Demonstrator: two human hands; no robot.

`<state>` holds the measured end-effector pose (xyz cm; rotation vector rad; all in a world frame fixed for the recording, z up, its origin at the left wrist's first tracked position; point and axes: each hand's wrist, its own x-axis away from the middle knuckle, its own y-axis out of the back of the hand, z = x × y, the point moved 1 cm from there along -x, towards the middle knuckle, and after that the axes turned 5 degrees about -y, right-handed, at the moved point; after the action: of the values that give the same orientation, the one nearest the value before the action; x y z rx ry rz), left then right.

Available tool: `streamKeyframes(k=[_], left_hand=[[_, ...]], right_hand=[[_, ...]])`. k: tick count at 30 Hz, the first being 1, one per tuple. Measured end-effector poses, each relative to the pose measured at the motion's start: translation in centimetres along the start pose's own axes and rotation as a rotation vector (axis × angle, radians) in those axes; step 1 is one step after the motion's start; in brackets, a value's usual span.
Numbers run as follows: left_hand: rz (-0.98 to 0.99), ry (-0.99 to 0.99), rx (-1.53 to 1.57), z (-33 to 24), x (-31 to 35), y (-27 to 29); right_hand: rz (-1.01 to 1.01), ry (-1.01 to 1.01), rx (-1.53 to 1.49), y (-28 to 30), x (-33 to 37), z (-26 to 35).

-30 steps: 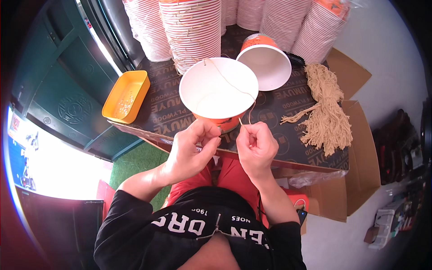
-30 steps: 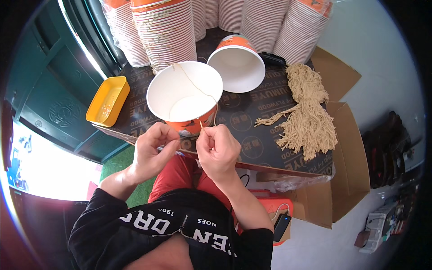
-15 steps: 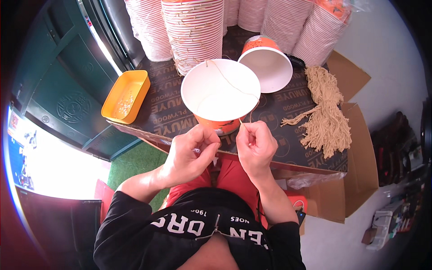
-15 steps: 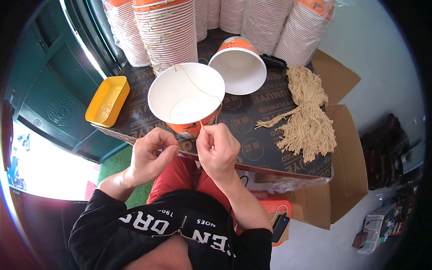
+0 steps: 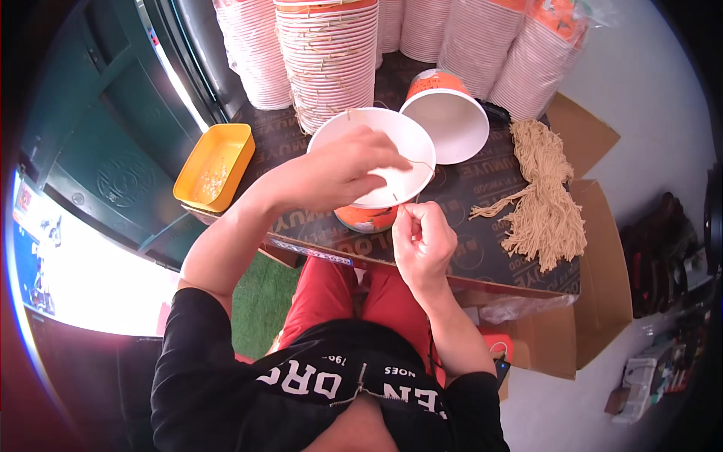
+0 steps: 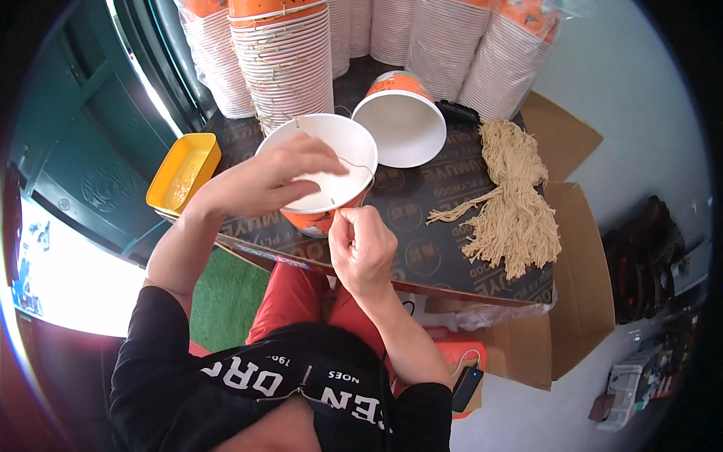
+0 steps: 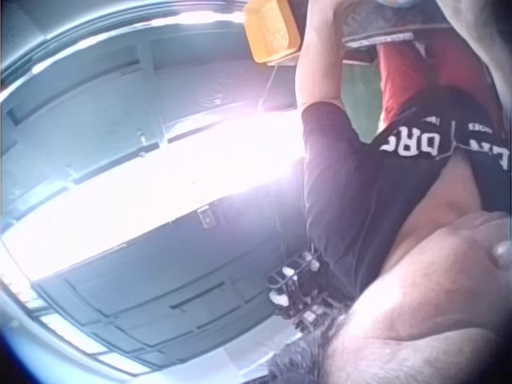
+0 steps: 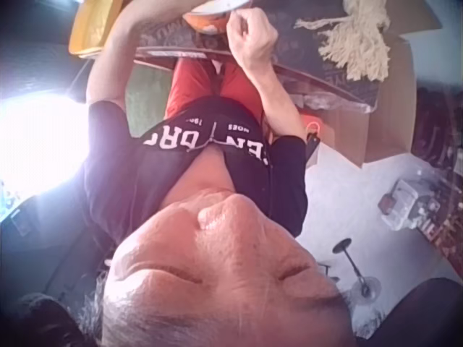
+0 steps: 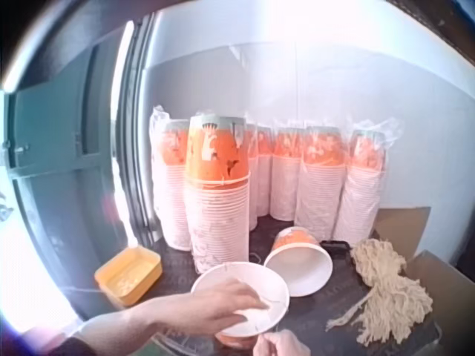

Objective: The person takes paper buckets from stacks and threads string through the holes in their rims by hand to attach handles.

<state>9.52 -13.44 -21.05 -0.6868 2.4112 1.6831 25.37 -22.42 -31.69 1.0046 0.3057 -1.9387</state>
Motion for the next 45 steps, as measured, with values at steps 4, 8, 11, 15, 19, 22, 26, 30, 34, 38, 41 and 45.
streamKeyframes(k=[4,8,11,15,19,22,26,30,34,38,41,45], left_hand=[[0.27,0.193,0.276,-0.1,-1.3,-0.1],[0.267,0.248,0.32,0.1,-1.9,-0.7],[0.175,0.162,0.29,0.6,-1.7,-1.5],[0.074,0.295,0.198,0.1,-1.0,-0.8],[-0.077,0.404,0.413,-0.4,-0.6,-0.6],[-0.188,0.397,0.636,-0.9,-0.5,-1.4],[-0.214,0.435,0.849,-1.1,-1.0,-1.7],[-0.23,0.493,0.825,-0.8,-0.9,-2.0],[-0.207,0.458,0.843,-0.7,-1.0,-2.2],[-0.174,0.445,0.833,-1.0,-1.3,-2.3],[-0.163,0.415,0.769,-0.9,-1.5,-2.6],[-0.113,0.414,0.752,-0.7,-1.6,-2.5]], right_hand=[[-0.012,0.016,0.015,0.2,-0.2,-0.1],[-0.01,0.017,0.019,0.4,-0.2,-0.2],[0.01,0.016,0.049,0.7,-0.5,-0.2],[0.124,-0.079,0.139,2.1,-0.7,0.2],[0.137,-0.08,0.157,2.8,-0.7,0.1],[0.14,-0.04,0.112,2.6,-1.0,0.0],[0.172,-0.01,0.09,2.5,-1.1,-0.1],[0.213,-0.165,-0.036,3.7,-2.0,0.8],[0.191,-0.077,-0.092,5.2,-3.9,1.2],[0.214,-0.013,-0.116,4.8,-6.0,2.1],[0.281,0.067,-0.13,3.7,-7.4,2.4],[0.307,0.111,-0.1,3.1,-8.3,2.4]])
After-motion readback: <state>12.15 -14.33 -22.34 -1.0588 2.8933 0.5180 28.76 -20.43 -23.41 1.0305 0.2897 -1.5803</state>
